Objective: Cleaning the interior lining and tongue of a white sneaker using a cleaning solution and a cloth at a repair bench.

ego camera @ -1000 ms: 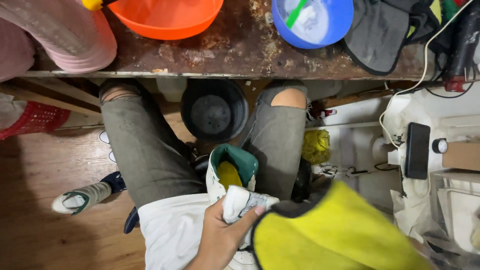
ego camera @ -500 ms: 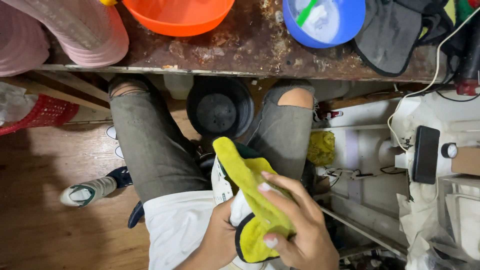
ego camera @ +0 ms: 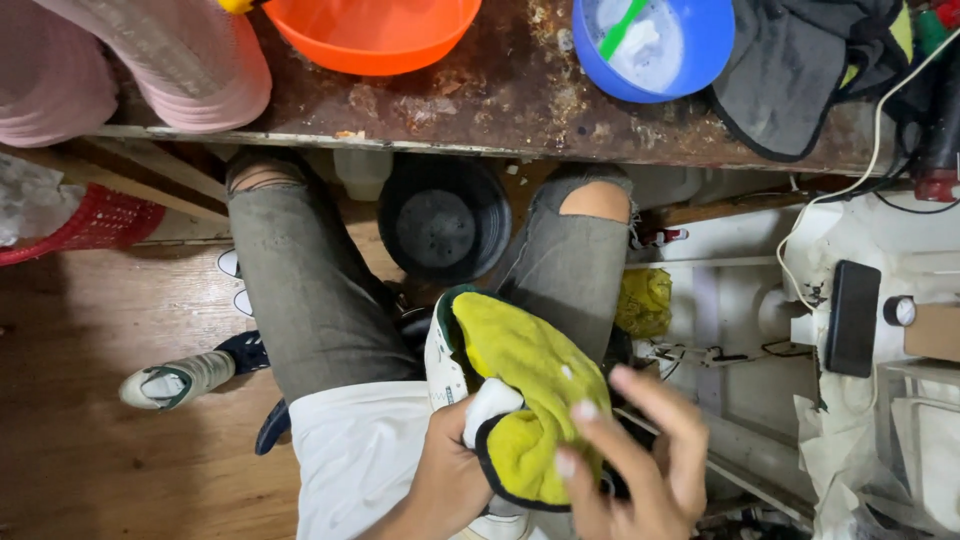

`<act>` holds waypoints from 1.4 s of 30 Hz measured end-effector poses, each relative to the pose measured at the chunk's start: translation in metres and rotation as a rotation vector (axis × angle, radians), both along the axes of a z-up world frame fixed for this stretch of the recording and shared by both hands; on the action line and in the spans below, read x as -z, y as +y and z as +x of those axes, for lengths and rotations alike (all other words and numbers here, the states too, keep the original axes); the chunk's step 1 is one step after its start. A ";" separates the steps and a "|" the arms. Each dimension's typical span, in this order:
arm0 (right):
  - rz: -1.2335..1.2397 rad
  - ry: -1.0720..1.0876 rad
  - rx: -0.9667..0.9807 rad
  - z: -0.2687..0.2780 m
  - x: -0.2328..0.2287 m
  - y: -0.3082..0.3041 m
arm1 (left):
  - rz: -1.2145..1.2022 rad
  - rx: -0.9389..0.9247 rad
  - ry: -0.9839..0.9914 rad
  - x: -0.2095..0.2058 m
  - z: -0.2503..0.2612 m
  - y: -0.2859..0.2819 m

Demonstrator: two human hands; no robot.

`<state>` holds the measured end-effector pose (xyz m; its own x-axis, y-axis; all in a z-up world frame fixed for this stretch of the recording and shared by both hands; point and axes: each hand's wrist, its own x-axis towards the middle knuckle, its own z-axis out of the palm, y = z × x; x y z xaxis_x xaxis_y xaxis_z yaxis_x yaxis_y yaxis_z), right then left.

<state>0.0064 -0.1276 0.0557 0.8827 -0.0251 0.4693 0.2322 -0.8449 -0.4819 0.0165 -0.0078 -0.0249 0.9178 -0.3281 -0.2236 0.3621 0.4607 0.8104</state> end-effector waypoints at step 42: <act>-0.050 0.992 0.580 0.023 -0.098 -0.087 | 0.147 0.110 0.185 -0.009 0.000 0.006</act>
<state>0.0298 -0.2144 0.1539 0.7259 -0.5491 -0.4142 -0.6606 -0.7242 -0.1978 0.0165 -0.0014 -0.0156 0.8173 -0.3757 -0.4370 0.5520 0.2927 0.7808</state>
